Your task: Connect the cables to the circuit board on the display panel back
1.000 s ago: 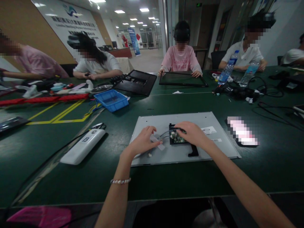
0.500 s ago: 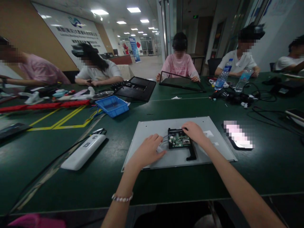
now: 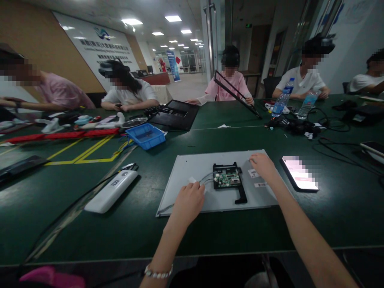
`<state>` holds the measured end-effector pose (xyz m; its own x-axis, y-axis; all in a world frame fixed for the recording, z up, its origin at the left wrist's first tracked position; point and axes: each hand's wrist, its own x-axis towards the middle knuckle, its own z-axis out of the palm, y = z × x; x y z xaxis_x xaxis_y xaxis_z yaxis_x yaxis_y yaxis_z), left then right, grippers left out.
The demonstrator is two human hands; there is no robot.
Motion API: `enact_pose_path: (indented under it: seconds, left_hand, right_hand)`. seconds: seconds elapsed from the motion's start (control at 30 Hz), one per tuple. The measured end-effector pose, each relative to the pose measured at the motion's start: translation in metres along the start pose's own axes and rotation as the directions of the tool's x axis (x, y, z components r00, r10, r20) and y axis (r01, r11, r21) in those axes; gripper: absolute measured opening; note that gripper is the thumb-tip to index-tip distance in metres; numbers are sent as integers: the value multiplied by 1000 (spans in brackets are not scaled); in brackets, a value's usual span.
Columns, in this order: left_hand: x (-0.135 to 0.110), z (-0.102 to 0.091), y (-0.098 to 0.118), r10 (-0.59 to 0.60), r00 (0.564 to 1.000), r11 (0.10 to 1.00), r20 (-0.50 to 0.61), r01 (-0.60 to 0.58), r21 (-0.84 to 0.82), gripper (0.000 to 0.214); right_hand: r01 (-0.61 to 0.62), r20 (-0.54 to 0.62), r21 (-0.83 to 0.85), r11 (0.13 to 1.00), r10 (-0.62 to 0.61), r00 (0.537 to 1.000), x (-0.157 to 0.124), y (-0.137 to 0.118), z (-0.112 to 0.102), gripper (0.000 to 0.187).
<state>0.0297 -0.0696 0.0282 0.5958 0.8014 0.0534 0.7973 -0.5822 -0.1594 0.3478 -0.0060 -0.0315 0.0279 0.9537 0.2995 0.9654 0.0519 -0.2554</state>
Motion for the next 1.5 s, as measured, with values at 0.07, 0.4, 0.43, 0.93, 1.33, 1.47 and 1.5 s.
enact_pose_path:
  seconds: [0.07, 0.4, 0.43, 0.93, 1.33, 1.47, 1.5]
  left_hand:
    - [1, 1, 3, 16, 1000, 1000, -2, -16, 21, 17]
    - [-4, -17, -20, -20, 988, 997, -154, 31, 69, 23]
    - [-6, -20, -26, -25, 981, 997, -195, 40, 72, 23]
    - [-11, 4, -65, 15, 998, 994, -53, -21, -108, 24]
    - [83, -9, -22, 146, 987, 835, -60, -156, -528, 80]
    - [101, 13, -30, 245, 969, 742, 36, -163, -650, 101]
    - [100, 18, -33, 250, 967, 722, 47, -153, -675, 104]
  right_hand:
    - [-17, 41, 39, 999, 15, 999, 0, 5, 4, 26]
    - [-150, -40, 146, 978, 157, 987, -3, 25, -2, 28]
    - [-153, -36, 148, 977, 160, 987, -4, 26, -1, 28]
    - [-86, -3, 182, 980, 88, 996, -3, 13, -3, 28]
    - [-59, 16, 201, 978, 57, 998, 0, 19, 0, 27]
    - [-22, 12, 192, 981, 20, 1000, 1, 17, 4, 24]
    - [-13, 11, 191, 982, 12, 1000, 1, 17, 5, 24]
